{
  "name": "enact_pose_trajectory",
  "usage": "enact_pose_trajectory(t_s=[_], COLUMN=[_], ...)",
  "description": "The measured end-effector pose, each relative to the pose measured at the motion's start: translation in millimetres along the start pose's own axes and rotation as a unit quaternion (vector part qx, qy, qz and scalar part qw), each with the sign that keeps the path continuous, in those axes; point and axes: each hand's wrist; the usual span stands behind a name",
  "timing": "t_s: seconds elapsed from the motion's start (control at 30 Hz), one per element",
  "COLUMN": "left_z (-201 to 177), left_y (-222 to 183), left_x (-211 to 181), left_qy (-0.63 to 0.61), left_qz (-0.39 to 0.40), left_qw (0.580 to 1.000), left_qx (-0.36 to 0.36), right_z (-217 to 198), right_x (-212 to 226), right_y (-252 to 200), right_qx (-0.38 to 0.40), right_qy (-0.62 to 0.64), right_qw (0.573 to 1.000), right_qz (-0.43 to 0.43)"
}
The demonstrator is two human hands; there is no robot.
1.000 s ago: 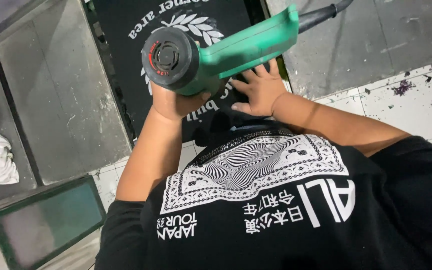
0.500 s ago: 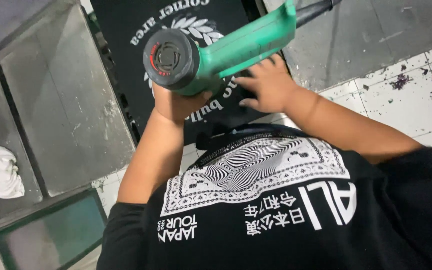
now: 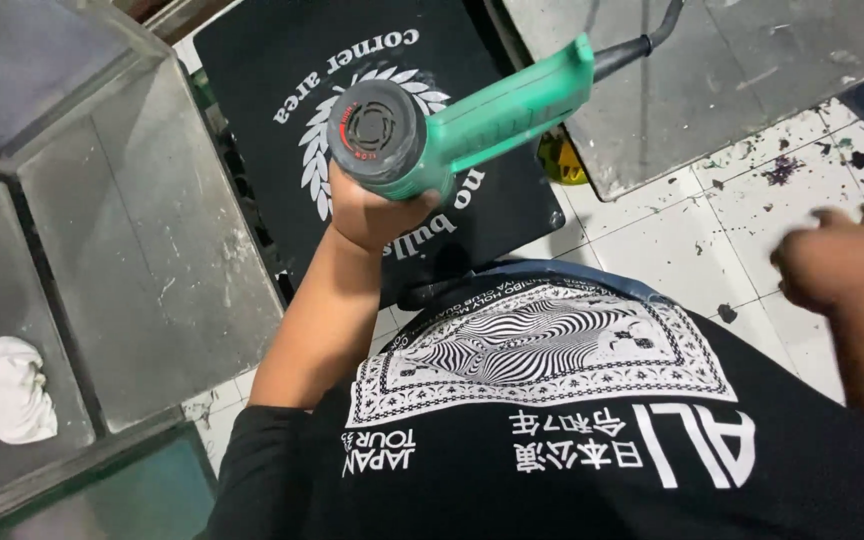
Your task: Using a handheld heat gun to flash dry ink on a screen-printed t-shirt on a printing platen.
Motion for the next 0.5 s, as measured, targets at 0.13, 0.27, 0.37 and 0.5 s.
enact_pose_trajectory(t_s=[0.13,0.27,0.37,0.5], left_z=[1.7,4.6,4.8,13.0], left_y=[2.4,2.3,3.8,0.2], left_x=[-2.7,-5.2,-7.8,-7.8], left_qy=[-0.026,-0.056,-0.077,-0.109], left_qz=[-0.008,-0.020,-0.022,-0.022], left_qw=[1.000,0.998,0.997,0.994], left_qx=[0.000,0.002,0.007,0.020], right_z=[-4.6,-31.9,-47.9,-105.8], right_x=[26.0,33.9,13.6,41.0], right_y=[-35.3,-34.6,-65.6,-87.4], right_qx=[-0.104,0.128,-0.039,-0.402], right_qy=[0.634,-0.064,0.492,0.286], right_qw=[0.763,0.989,0.867,0.867], right_qz=[0.068,0.041,-0.066,-0.064])
Point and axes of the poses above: each hand's wrist, its own y-axis towards the middle knuckle, its own z-axis out of the palm, x = y × z, and after that the axes turned 2 degrees about -y, right-handed
